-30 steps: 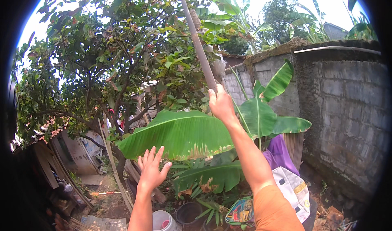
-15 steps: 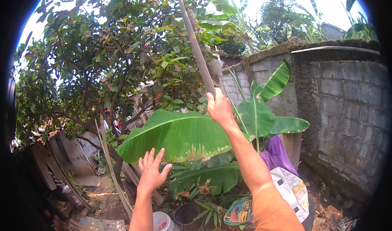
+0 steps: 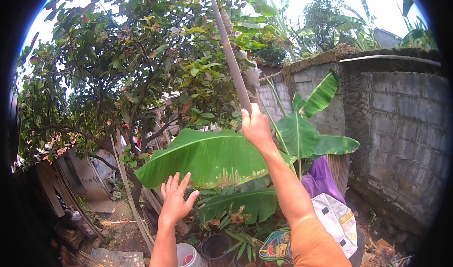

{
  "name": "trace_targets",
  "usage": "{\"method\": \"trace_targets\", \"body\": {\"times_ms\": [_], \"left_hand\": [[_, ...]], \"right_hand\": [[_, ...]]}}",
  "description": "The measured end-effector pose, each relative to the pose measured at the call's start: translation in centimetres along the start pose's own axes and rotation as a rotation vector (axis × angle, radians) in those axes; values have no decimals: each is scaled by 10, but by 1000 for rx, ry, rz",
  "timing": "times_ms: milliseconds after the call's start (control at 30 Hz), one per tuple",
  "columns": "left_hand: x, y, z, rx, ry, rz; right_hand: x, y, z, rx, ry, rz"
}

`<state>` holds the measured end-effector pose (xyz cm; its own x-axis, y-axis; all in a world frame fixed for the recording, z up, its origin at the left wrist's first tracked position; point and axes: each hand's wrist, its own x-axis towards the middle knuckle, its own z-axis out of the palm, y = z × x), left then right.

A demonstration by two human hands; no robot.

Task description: The person walks through a cluttered workshop and yard, picks up a long bamboo pole, and returns to the workshop. They then repeatedly tie yellow string around a bundle of bamboo poles to secure them.

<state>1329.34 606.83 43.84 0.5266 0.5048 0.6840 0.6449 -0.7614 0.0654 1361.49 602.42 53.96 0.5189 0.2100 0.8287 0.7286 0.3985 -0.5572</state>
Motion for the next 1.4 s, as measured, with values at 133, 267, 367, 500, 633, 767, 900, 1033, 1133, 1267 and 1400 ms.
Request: {"method": "trace_targets", "body": {"times_ms": [133, 267, 367, 500, 633, 767, 900, 1033, 1133, 1267, 1400], "left_hand": [[3, 2, -1, -12, 2, 3], [4, 1, -3, -7, 6, 10], [1, -4, -4, 1, 7, 4], [-4, -10, -4, -44, -29, -6], [16, -7, 0, -145, -47, -19], [-7, -14, -4, -214, -41, -20], [-24, -22, 13, -699, -39, -181], [-6, 23, 4, -1388, -215, -137], [27, 87, 41, -1616, -224, -11], [31, 99, 26, -1413, -55, 106], [51, 163, 36, -1684, -144, 224]], "right_hand": [[2, 3, 0, -56, 27, -48], [3, 2, -2, -84, 39, -60], [5, 5, -1, -65, 1, -61], [63, 18, -3, -179, -42, -139], [183, -51, 17, -125, 9, -70], [37, 15, -7, 349, -61, 139], [-62, 49, -53, 492, -123, 226], [-128, 63, -124, 421, -122, 329], [-201, 92, -151, 357, -132, 446], [-303, 65, -112, 390, -210, 317], [-361, 50, -143, 339, -244, 254]]}}
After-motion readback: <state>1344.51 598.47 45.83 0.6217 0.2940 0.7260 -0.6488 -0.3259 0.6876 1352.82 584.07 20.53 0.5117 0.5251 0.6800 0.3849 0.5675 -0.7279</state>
